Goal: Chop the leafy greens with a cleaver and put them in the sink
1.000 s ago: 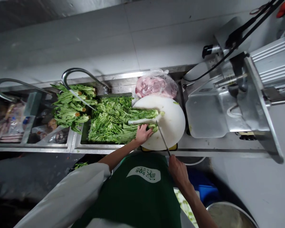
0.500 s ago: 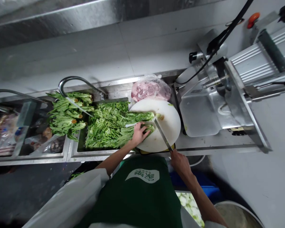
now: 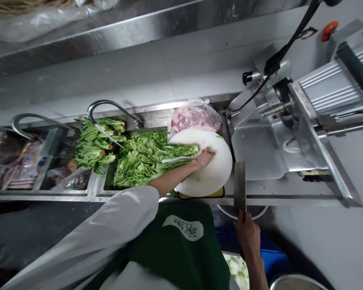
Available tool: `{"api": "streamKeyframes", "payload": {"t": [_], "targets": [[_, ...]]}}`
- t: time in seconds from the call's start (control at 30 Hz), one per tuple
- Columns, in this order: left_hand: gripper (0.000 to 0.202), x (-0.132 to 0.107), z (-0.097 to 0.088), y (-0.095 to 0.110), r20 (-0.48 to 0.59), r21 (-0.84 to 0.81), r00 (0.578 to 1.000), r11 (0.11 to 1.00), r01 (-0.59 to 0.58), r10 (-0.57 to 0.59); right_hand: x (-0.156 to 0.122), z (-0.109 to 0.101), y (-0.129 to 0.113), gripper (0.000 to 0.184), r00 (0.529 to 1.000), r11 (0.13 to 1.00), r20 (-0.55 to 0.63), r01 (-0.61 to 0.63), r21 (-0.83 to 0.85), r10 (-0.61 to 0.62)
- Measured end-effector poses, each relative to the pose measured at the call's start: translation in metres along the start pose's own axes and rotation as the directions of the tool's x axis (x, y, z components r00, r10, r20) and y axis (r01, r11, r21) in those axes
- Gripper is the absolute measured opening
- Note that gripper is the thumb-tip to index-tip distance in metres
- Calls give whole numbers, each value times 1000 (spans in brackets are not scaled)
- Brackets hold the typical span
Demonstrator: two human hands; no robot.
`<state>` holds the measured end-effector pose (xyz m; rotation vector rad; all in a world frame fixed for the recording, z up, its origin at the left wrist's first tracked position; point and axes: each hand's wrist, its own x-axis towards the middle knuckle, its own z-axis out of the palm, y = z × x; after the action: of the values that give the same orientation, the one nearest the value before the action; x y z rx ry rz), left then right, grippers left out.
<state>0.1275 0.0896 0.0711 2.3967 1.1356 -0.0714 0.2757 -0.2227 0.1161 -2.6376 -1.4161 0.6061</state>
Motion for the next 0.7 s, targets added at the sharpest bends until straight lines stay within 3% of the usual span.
{"api": "streamKeyframes", "payload": {"t": [0.17, 0.37, 0.47, 0.53, 0.6, 0.63, 0.7], "targets": [[35, -30, 13, -7, 35, -160, 999, 986, 42, -37, 7, 9, 4, 34, 997, 997, 11, -79, -14, 79], [31, -25, 14, 1, -11, -412, 984, 897, 158, -179, 40, -3, -25, 40, 990, 992, 132, -22, -123, 38], [32, -42, 4, -3, -147, -594, 969, 801, 72, -196, 53, -15, -37, 43, 984, 982, 179, 27, -185, 6], [32, -79, 2, -17, -287, -751, 916, 660, -34, -280, 59, -21, -41, 43, 978, 970, 204, 96, -225, -49], [31, -139, 10, -43, -328, -870, 823, 488, -72, -464, 64, -24, -43, 43, 965, 952, 247, 154, -266, -87], [29, -177, 17, -59, -308, -908, 759, 416, -53, -574, 67, -23, -45, 44, 961, 941, 260, 172, -292, -95], [23, -265, 34, -91, -242, -951, 571, 309, 21, -784, 76, -14, -53, 48, 954, 918, 271, 216, -333, -126]]}}
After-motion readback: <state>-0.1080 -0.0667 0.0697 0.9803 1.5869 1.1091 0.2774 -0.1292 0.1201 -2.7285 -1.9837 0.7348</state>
